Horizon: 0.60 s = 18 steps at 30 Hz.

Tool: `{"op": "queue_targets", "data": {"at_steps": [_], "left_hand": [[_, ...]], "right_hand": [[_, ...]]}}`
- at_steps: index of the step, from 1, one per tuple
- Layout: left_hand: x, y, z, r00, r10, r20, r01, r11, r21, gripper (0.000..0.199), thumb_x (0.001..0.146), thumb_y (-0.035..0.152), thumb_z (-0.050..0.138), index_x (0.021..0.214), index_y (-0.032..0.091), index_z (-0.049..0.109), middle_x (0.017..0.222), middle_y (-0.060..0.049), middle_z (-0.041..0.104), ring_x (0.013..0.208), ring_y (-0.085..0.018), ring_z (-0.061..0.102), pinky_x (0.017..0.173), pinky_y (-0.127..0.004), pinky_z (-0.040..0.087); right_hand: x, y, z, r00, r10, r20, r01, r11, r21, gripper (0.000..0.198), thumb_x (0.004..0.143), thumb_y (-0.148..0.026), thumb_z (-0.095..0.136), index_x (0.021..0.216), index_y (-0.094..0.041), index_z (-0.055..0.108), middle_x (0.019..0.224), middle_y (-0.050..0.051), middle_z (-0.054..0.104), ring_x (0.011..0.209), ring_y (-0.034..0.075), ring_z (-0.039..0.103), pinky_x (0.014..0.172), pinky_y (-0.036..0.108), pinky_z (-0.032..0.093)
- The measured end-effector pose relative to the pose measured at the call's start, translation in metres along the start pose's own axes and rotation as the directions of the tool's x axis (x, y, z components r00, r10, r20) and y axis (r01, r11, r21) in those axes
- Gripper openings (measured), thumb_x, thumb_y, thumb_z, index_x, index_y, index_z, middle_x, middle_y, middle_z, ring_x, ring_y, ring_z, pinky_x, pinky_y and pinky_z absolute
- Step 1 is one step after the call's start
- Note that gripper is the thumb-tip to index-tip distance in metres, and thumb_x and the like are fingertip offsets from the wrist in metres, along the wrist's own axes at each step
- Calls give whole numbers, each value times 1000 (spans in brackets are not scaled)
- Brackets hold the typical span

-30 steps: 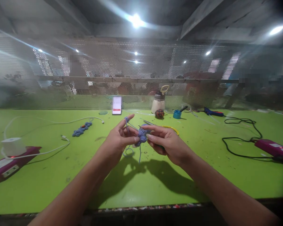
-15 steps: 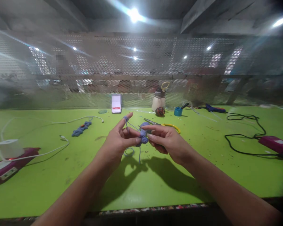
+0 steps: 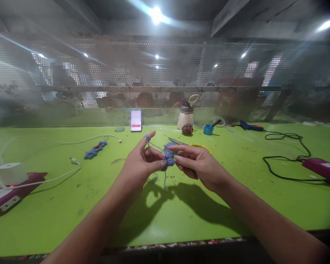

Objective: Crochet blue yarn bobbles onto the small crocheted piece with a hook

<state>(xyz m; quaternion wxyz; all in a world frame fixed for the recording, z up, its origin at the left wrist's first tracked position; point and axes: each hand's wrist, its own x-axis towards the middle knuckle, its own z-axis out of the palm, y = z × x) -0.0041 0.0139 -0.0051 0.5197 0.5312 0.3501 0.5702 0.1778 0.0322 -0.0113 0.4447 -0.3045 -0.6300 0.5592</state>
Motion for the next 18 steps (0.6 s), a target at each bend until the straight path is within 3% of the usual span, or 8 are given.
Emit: {"op": "queue_targets", "data": {"at_steps": [18], "left_hand": [[-4,6,4,997,49,-60,-52,998,-44,97,61,9,79,147,16,35,77,-1,67,67,-15,61,63,-29,50]], "right_hand": [[-1,-9,-12,986,-35,164,59,988,-145,38,87,-20,62,125,-15,65,54,-7,48,39,2,28,36,19,18]]}}
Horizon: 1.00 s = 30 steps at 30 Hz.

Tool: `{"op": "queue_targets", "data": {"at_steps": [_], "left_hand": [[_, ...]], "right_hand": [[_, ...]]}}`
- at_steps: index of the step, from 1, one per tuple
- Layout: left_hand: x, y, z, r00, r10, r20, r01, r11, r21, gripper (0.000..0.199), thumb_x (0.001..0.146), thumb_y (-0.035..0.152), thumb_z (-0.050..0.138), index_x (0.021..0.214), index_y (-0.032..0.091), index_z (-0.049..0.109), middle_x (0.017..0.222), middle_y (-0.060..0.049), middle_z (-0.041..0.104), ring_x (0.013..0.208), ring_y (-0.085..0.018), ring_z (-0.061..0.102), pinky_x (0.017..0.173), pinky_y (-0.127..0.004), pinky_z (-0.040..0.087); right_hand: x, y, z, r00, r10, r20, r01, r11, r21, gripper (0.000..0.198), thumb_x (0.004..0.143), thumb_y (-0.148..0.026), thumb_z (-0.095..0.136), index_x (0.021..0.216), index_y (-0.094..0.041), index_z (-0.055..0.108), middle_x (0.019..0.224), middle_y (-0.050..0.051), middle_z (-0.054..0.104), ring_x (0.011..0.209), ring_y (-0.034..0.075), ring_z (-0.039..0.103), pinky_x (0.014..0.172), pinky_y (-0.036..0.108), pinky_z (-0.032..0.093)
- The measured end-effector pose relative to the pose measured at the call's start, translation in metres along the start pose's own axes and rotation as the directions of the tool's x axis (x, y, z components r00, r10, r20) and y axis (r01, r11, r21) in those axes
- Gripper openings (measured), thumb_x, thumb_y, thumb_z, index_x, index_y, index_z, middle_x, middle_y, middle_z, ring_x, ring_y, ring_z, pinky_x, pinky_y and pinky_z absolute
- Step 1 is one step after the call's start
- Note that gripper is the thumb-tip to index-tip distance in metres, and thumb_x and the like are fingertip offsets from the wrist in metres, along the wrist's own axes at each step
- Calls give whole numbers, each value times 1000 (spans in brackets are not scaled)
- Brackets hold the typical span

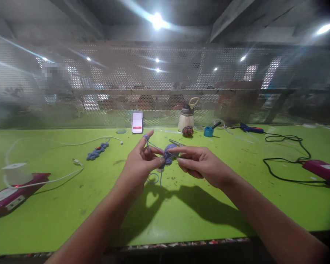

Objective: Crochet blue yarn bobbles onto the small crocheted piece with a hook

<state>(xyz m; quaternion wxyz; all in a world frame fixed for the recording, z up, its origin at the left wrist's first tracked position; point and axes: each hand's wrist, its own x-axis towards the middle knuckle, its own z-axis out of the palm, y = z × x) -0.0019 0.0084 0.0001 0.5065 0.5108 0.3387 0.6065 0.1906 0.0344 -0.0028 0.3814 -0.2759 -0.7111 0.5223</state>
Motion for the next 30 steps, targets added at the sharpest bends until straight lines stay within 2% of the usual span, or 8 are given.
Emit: {"op": "queue_targets", "data": {"at_steps": [5,11,15,18,23,30], "left_hand": [[1,1,0,1000,9,11,-9,999,-32,95,63,11,80,146,13,34,76,-3,67,68,-17,62,60,-29,50],[1,-1,1,998,52,-32,-52,998,-23,95,63,11,80,146,9,34,68,0,66,64,-16,60,59,-29,53],[-1,0,4,995,78,-65,-77,997,27,95,64,12,79,147,9,33,66,1,65,62,-14,59,58,-28,53],[-2,0,6,991,105,-80,-100,993,64,93,64,13,79,146,11,34,64,2,64,61,-15,60,59,-28,54],[1,-3,5,991,119,-65,-114,991,76,93,64,14,80,145,9,36,64,1,65,60,-15,60,59,-28,53],[-1,-1,5,997,65,-49,-63,997,45,103,66,12,80,152,16,23,72,-1,69,67,-16,63,65,-30,51]], "right_hand": [[-1,1,-4,999,-29,36,31,998,-55,39,89,-19,59,128,-16,63,54,-8,42,41,3,27,38,19,18],[-5,-3,-6,996,-57,64,72,960,-270,42,91,-14,51,132,-18,61,57,-8,34,47,6,25,44,20,22],[-4,-6,-2,994,-109,23,108,888,-447,44,90,-10,50,130,-21,63,61,-5,40,51,8,27,47,22,24],[-4,-8,0,991,-135,0,117,860,-497,45,88,-9,51,128,-23,65,62,-4,44,51,9,28,48,23,25],[-3,-6,4,990,-137,-37,107,895,-432,43,88,-11,51,128,-20,65,59,-4,43,49,8,27,45,22,23],[0,3,11,990,-36,-137,25,996,-83,39,86,-23,62,123,-16,67,54,-6,48,40,5,33,38,21,23]]}}
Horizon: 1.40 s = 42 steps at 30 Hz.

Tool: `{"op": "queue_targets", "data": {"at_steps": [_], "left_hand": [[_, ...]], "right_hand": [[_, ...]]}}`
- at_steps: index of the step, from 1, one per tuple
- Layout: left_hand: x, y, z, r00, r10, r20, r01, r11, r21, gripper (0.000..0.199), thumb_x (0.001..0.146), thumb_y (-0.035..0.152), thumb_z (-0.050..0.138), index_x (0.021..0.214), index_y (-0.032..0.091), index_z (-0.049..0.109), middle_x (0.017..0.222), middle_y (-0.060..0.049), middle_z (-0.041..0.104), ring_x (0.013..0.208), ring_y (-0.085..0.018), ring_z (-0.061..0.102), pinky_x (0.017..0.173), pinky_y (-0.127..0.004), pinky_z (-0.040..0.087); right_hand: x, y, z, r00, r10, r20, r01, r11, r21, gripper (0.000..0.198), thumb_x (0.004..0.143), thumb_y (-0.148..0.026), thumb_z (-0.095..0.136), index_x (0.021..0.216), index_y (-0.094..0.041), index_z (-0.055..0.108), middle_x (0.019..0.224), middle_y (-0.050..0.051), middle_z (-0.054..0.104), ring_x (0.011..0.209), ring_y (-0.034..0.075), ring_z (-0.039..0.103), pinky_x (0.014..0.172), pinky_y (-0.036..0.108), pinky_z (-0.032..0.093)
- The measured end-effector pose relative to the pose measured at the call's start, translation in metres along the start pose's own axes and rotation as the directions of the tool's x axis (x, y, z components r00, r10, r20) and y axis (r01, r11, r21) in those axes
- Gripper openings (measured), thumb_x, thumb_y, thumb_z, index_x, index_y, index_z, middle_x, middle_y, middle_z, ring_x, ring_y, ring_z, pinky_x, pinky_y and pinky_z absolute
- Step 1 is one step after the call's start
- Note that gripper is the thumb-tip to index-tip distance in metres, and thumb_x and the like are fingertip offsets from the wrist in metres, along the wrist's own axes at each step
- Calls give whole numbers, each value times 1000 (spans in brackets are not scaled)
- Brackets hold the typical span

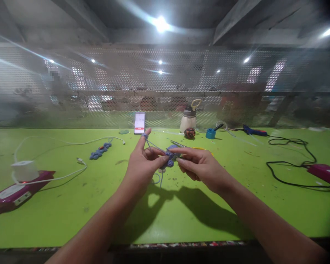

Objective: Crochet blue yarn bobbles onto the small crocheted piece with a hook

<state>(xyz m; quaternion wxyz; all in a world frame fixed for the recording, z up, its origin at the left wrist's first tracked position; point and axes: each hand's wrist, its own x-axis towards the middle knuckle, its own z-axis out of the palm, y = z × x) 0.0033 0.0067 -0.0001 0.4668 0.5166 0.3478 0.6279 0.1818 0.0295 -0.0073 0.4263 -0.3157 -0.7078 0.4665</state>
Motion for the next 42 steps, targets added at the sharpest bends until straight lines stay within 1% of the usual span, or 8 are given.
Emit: {"op": "queue_targets", "data": {"at_steps": [6,11,20,24,33,36,39,42], "left_hand": [[2,3,-3,996,-82,33,85,992,-97,107,64,9,81,152,17,21,75,-2,70,73,-17,65,75,-32,49],[10,5,-10,989,-141,-40,136,983,-125,86,68,10,74,145,11,35,86,-8,73,76,-17,65,74,-29,47],[23,-5,-25,982,46,-181,-14,985,170,41,70,23,73,108,10,66,77,-6,72,75,-20,68,69,-30,44],[23,-3,-25,974,94,-205,-41,968,249,18,74,30,71,78,13,72,67,-5,69,67,-17,61,66,-30,42],[22,13,-29,986,-118,-115,84,959,-270,27,68,21,59,41,17,53,59,-3,57,70,-14,56,74,-29,47],[18,20,-27,986,-152,-70,107,895,-434,24,74,22,57,50,17,62,67,-4,62,77,-15,59,82,-32,49],[12,22,-23,993,-113,30,115,897,-427,21,82,33,62,90,18,74,88,-6,68,88,-18,62,87,-34,49],[8,18,-18,982,-73,175,127,938,-321,63,77,27,73,137,28,52,101,-7,69,97,-21,65,88,-35,49]], "right_hand": [[0,0,1,995,68,-71,-53,979,199,36,78,-25,72,112,-17,73,55,-4,53,38,3,35,36,21,19],[0,-2,-2,994,78,-78,-54,961,271,34,74,-24,74,107,-17,75,53,-5,52,38,3,32,38,21,15],[1,0,-8,997,78,-12,-70,944,324,32,73,-23,75,105,-20,75,56,-5,51,41,2,31,39,21,13],[1,1,-10,997,83,1,-78,931,357,31,73,-23,76,104,-21,76,56,-5,52,40,2,32,39,20,13],[2,1,-10,992,118,53,-130,901,414,28,73,-22,76,101,-24,76,56,-5,53,39,2,33,39,19,13],[1,0,-8,988,142,62,-155,890,429,29,73,-21,76,102,-22,76,56,-4,54,40,3,34,39,19,14],[0,1,-7,985,156,67,-169,880,444,30,73,-20,76,103,-21,76,56,-3,55,41,3,34,38,19,15],[0,1,-6,986,150,71,-166,874,456,31,73,-20,76,104,-21,75,56,-3,54,41,4,35,38,19,15]]}}
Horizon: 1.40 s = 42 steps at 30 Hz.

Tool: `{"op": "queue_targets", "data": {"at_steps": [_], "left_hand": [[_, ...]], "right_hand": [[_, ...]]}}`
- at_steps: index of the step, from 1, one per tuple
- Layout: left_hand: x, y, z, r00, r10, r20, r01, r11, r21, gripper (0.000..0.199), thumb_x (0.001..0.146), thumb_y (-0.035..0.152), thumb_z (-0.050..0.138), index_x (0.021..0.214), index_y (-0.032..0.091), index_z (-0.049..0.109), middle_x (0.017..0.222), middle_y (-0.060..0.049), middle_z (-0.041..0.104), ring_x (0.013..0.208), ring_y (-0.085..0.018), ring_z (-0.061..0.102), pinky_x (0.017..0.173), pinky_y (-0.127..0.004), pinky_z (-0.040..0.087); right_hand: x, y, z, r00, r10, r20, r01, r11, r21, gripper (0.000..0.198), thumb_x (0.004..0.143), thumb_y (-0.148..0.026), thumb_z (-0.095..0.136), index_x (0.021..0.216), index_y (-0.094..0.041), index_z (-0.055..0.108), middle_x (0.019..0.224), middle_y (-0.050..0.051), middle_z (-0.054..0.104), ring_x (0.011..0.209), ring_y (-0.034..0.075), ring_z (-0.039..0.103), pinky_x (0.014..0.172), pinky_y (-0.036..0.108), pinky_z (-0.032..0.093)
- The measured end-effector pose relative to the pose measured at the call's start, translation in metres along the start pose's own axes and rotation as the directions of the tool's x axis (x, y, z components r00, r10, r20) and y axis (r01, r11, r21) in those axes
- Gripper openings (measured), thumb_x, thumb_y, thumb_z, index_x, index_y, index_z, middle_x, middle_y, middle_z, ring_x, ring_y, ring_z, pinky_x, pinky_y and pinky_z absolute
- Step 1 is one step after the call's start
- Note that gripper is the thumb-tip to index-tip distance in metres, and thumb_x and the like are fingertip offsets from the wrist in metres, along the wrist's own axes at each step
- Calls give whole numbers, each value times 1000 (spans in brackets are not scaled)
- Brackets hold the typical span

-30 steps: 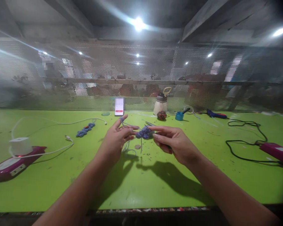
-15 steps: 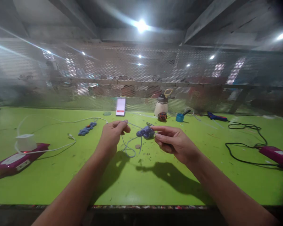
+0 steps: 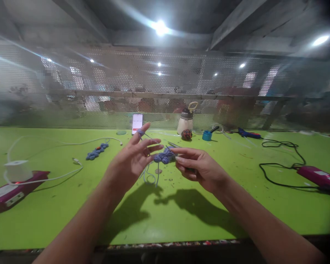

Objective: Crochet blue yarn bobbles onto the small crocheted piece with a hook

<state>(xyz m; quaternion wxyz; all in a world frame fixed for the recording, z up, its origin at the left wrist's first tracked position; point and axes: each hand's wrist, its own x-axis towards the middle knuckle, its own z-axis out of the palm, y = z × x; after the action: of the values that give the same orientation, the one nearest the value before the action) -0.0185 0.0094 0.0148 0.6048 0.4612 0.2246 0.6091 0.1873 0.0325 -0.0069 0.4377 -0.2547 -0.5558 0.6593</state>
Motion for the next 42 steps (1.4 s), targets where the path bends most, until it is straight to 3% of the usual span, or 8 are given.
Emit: {"op": "queue_targets", "data": {"at_steps": [2,5,10,15,23,32,42], "left_hand": [[-1,-6,2,999,-8,32,5,995,95,94,71,14,79,149,33,30,98,-6,71,91,-20,66,85,-33,49],[-1,-12,4,1000,6,-2,-5,980,201,112,66,8,81,154,29,15,80,-2,70,77,-17,64,76,-31,50],[0,-14,3,999,12,-32,-3,963,271,110,63,9,82,153,18,19,71,-1,68,68,-16,62,68,-30,50],[1,-15,0,999,12,-33,-3,960,279,104,63,10,83,150,17,26,68,0,66,65,-16,62,68,-31,50],[1,-15,0,1000,-18,0,17,959,284,122,64,7,82,155,18,1,66,-2,68,63,-17,63,65,-30,47],[3,-15,-7,982,-187,22,180,967,179,106,64,0,78,151,15,18,69,-3,69,65,-17,65,68,-30,50],[3,-14,-5,996,-91,-13,92,980,178,100,62,0,79,147,12,28,69,-1,67,61,-14,63,63,-27,50]], "right_hand": [[0,1,1,1000,5,-3,-5,1000,-2,32,74,-21,76,105,-20,75,55,-4,54,42,4,35,38,19,15],[1,2,2,1000,17,-10,-17,1000,-18,31,74,-21,76,105,-19,75,55,-4,54,42,4,35,38,19,16],[2,3,5,1000,18,-20,-18,1000,-8,28,74,-20,75,101,-19,75,54,-5,54,38,3,35,38,20,14],[3,4,6,999,16,-36,-16,1000,-5,30,73,-21,76,103,-19,74,54,-5,55,37,3,37,38,20,13],[2,4,6,999,33,-31,-34,999,-25,31,74,-20,74,105,-19,73,54,-5,54,37,3,37,38,20,13],[1,1,9,1000,11,-27,-13,997,-73,39,75,-19,71,115,-19,71,52,-6,54,37,3,37,38,19,14],[2,0,5,998,-3,-65,-1,998,-63,30,71,-19,75,101,-19,76,51,-5,55,37,3,37,38,19,16]]}}
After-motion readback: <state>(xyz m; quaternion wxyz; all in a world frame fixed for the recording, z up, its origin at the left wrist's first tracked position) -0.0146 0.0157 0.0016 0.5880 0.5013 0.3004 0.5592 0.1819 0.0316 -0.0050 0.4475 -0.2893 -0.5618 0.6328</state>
